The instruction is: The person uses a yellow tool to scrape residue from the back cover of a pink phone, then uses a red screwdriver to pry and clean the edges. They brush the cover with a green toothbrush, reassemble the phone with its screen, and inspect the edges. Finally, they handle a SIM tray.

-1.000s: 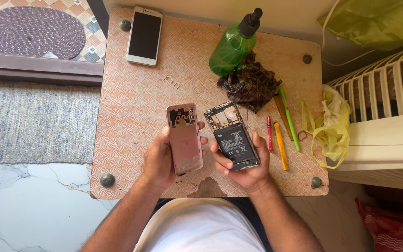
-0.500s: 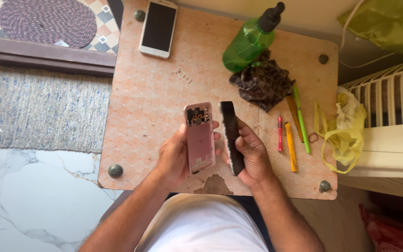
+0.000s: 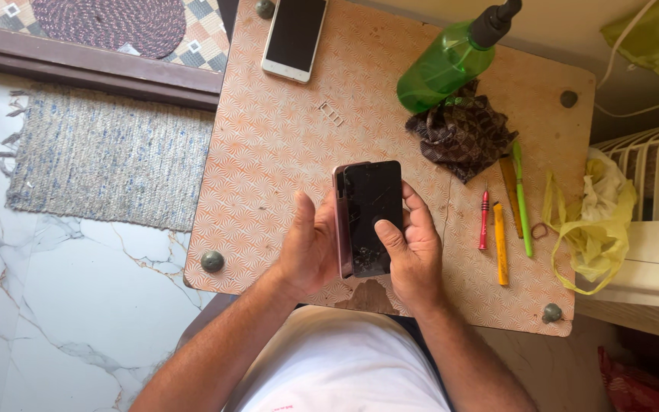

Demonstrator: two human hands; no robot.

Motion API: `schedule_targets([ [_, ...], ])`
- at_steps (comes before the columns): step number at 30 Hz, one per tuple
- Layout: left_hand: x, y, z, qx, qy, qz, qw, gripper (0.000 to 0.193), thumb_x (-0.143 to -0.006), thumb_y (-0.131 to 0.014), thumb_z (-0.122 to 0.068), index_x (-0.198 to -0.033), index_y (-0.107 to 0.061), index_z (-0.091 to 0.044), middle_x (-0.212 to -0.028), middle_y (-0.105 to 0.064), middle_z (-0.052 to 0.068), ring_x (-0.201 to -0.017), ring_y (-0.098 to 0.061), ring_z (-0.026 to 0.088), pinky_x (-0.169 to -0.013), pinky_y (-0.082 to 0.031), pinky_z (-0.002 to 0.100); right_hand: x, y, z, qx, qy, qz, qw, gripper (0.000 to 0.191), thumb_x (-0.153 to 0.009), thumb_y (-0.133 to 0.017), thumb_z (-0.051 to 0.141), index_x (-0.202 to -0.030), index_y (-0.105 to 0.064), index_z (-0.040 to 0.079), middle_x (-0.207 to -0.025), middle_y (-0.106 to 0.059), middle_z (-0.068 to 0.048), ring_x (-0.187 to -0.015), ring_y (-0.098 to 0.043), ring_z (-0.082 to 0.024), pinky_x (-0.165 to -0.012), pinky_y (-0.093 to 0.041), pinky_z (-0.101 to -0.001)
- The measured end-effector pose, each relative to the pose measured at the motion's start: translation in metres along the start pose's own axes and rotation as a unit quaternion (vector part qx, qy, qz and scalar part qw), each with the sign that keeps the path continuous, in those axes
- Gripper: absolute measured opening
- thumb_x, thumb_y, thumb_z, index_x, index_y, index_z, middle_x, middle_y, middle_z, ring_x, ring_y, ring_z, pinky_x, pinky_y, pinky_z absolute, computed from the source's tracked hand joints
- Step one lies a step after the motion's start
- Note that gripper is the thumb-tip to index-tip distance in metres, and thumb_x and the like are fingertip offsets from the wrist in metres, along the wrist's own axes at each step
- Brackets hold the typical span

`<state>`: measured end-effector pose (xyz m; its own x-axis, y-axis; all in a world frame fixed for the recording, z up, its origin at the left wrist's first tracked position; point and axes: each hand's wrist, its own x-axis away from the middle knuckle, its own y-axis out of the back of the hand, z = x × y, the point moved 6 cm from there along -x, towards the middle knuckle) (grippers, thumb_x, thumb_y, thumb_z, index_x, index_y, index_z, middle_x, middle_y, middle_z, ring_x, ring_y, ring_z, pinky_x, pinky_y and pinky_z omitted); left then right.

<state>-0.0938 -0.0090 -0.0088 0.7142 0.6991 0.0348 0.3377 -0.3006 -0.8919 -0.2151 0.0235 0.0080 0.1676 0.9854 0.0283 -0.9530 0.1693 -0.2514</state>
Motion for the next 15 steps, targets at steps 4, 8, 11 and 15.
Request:
schedule_targets([
  [4, -0.001, 0.004, 0.003, -0.006, -0.008, 0.002, 1.0, 0.108, -0.087, -0.027, -0.087, -0.167, -0.013, -0.017, -0.161, -0.038, 0.011, -0.147, -0.043, 0.027, -0.118, -0.042, 0.049, 0.002, -0.005, -0.002, 0.014, -0.011, -0.007, 1.0, 0.062, -0.103, -0.061, 0.007, -0.157, -0.033, 0.0, -0.131, -0.065, -0.012, -0.118, -0.062, -0.014, -0.106, -0.05, -0.0297],
  [8, -0.001, 0.008, 0.006, -0.006, -0.017, -0.003, 1.0, 0.107, -0.088, -0.027, -0.087, -0.168, -0.012, -0.017, -0.161, -0.038, 0.01, -0.146, -0.043, 0.025, -0.118, -0.042, 0.047, 0.002, -0.009, -0.001, 0.041, -0.008, 0.001, 0.999, 0.061, -0.104, -0.06, 0.008, -0.158, -0.032, 0.0, -0.131, -0.066, -0.013, -0.119, -0.063, -0.014, -0.106, -0.051, -0.0294],
  [11, -0.001, 0.014, 0.009, -0.016, -0.003, -0.034, 0.999, 0.107, -0.086, -0.025, -0.087, -0.167, -0.012, -0.019, -0.161, -0.039, 0.009, -0.146, -0.044, 0.023, -0.117, -0.043, 0.045, 0.003, -0.009, -0.003, 0.058, -0.015, -0.002, 0.998, 0.061, -0.104, -0.06, 0.009, -0.158, -0.032, 0.001, -0.128, -0.067, -0.014, -0.117, -0.063, -0.014, -0.104, -0.052, -0.0296],
  [15, -0.001, 0.011, 0.008, -0.016, -0.011, -0.006, 1.0, 0.106, -0.089, -0.024, -0.086, -0.168, -0.012, -0.016, -0.156, -0.042, 0.012, -0.143, -0.047, 0.025, -0.115, -0.047, 0.047, 0.004, -0.009, -0.005, 0.06, -0.006, 0.0, 0.998, 0.061, -0.104, -0.06, 0.009, -0.157, -0.032, 0.0, -0.129, -0.066, -0.014, -0.117, -0.063, -0.014, -0.104, -0.052, -0.0295],
])
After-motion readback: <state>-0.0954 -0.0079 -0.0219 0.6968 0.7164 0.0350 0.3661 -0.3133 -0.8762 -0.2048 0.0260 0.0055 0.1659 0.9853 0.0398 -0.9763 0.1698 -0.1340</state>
